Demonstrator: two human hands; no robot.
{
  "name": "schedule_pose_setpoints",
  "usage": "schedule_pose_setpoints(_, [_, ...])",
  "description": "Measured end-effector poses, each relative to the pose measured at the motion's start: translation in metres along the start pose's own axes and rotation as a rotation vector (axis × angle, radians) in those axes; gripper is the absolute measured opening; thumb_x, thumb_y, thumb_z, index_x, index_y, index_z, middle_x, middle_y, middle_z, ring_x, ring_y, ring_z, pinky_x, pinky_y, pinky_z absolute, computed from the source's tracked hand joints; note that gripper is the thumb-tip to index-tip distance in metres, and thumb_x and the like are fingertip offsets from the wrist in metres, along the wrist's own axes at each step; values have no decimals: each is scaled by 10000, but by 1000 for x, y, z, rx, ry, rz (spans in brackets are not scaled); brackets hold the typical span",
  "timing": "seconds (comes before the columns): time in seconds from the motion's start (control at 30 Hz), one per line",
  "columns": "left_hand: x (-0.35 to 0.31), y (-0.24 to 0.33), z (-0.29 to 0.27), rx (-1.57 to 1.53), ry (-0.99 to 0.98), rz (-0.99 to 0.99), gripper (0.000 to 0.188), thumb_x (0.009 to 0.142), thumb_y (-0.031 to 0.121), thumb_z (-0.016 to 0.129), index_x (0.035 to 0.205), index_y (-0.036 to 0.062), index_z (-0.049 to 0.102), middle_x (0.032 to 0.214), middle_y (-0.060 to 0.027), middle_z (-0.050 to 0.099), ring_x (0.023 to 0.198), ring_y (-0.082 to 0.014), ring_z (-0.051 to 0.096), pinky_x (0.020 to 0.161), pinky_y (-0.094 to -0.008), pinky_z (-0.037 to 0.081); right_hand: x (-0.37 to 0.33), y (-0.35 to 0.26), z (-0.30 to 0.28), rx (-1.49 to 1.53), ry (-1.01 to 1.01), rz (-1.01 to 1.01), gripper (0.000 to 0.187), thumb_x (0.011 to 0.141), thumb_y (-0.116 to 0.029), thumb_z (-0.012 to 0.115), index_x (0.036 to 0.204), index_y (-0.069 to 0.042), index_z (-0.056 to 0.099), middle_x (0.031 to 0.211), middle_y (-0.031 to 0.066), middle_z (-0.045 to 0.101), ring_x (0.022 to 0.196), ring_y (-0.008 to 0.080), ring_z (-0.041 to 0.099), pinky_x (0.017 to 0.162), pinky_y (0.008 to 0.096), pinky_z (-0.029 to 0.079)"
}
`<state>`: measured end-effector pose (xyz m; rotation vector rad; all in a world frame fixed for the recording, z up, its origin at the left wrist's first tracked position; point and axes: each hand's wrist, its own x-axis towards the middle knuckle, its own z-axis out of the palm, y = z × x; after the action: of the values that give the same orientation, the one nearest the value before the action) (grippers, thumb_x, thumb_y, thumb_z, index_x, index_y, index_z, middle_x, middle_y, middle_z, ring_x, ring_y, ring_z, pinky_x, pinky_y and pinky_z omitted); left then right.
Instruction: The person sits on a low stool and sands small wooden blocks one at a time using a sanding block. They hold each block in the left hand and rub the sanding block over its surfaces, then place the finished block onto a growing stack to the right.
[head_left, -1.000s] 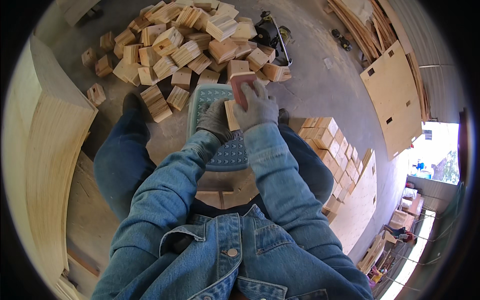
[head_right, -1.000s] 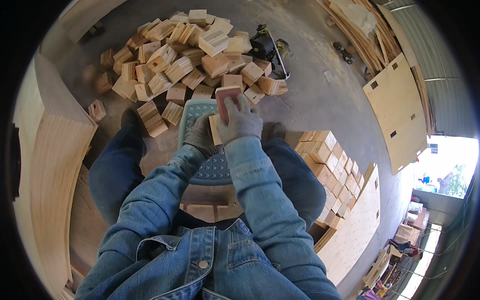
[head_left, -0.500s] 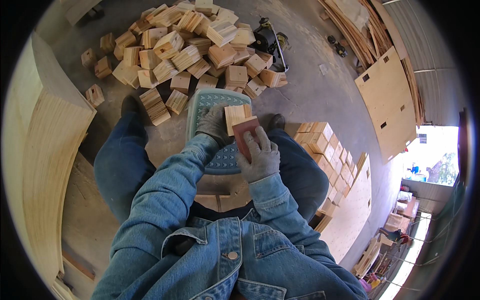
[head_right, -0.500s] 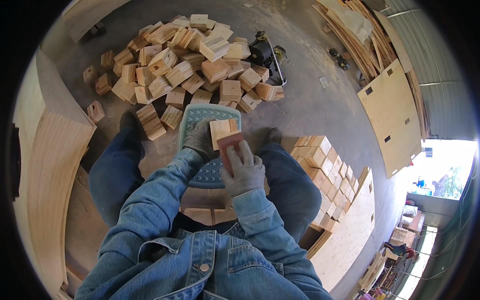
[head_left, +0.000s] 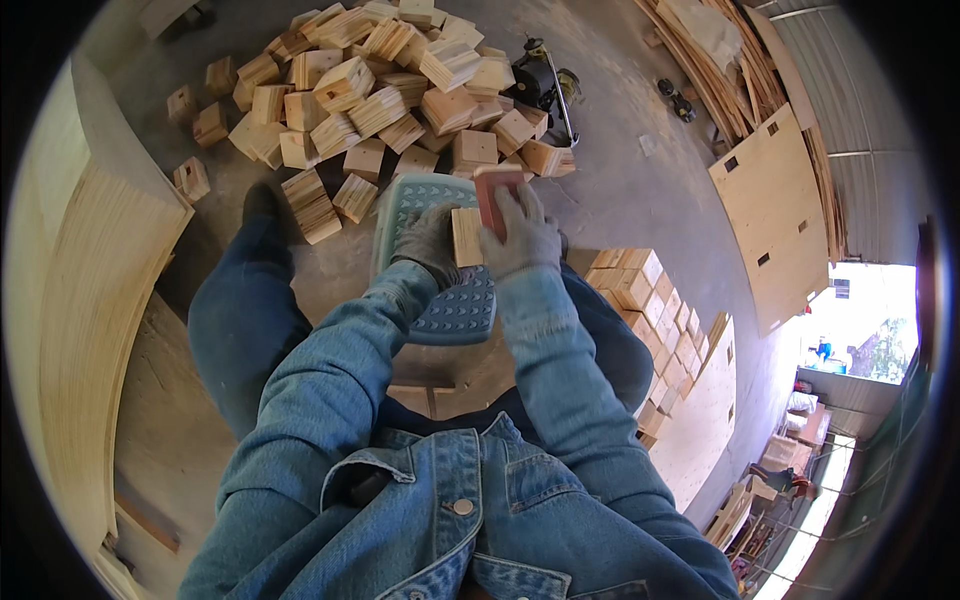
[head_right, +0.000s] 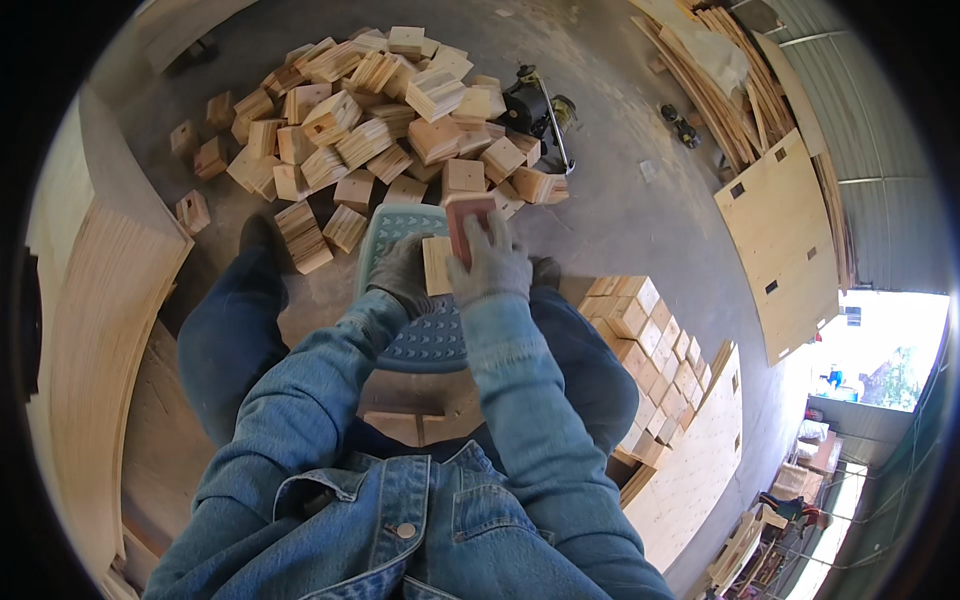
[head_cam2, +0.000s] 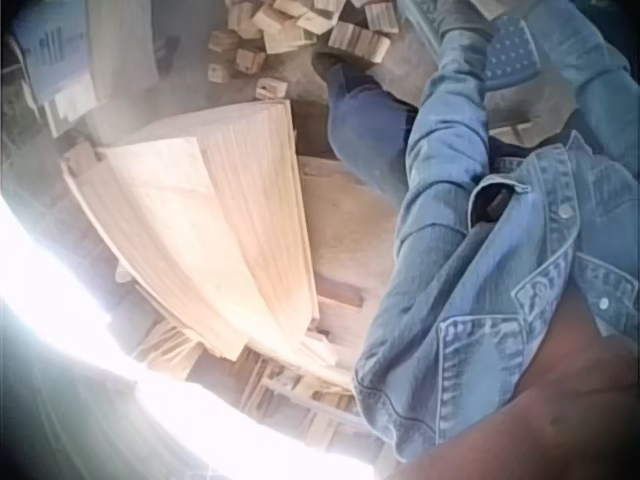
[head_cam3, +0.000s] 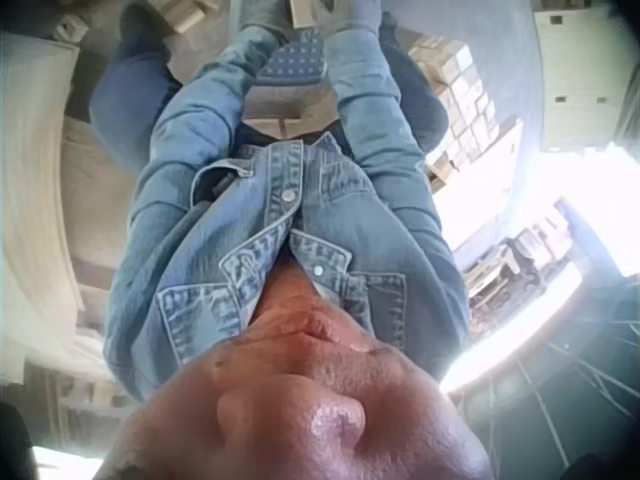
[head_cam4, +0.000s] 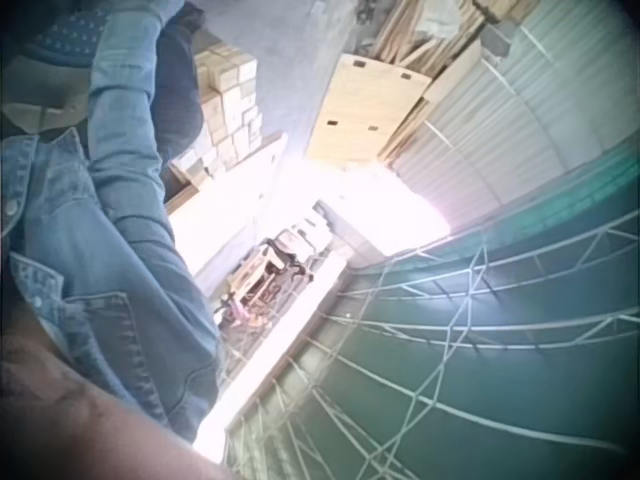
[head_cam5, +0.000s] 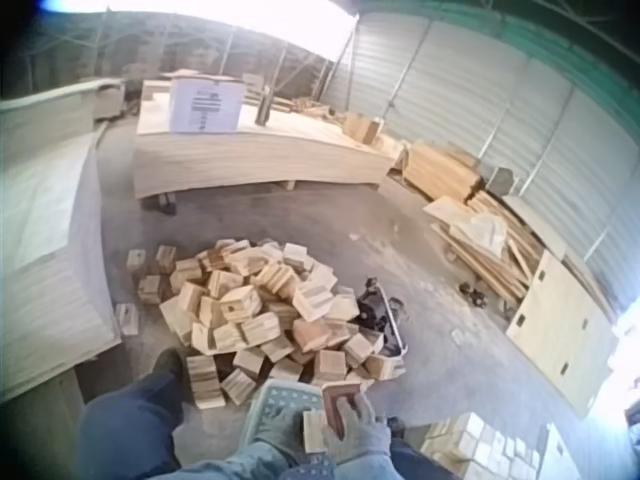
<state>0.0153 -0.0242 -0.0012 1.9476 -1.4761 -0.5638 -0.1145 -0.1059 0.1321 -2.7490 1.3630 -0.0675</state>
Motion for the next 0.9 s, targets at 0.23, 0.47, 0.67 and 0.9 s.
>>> schedule_pose_setpoints(0.23, [-6, -1, -3, -205, 73, -21, 918, 699, 451, 897, 1452, 143, 471, 1379, -152, 586, 1306, -367, 555, 1177, -491, 369, -109, 5, -5, 81, -4, -72, 701, 833, -358, 800, 1491, -203, 613, 1620, 157, 452, 1317, 447, 549, 1089, 549, 471])
schedule_pose_setpoints(0.47, [-6, 15, -22, -118, -44, -98, 966, 733, 554, 827, 1526, 180, 421, 1514, -97, 515, 1486, -301, 434, 1313, -532, 183, -32, -19, -9, 63, 2, -41, 677, 852, -378, 767, 1492, -227, 607, 1618, 131, 457, 1296, 467, 551, 1110, 565, 465])
schedule_pose_setpoints(0.67, [-2, 3, 2, -65, 115, -30, 911, 709, 542, 890, 1445, 172, 502, 1395, -140, 563, 1368, -385, 499, 1231, -501, 317, 37, -34, -10, 14, -89, 11, 671, 880, -447, 740, 1508, -263, 589, 1620, 76, 459, 1318, 425, 562, 1072, 510, 503])
schedule_pose_setpoints(0.9, [7, -40, 24, -638, -63, -93, 938, 779, 567, 788, 1562, 202, 421, 1585, -91, 468, 1514, -298, 400, 1309, -494, 184, -54, -33, -1, 90, 21, -155, 679, 813, -374, 809, 1457, -238, 641, 1600, 95, 478, 1264, 454, 563, 1073, 569, 484])
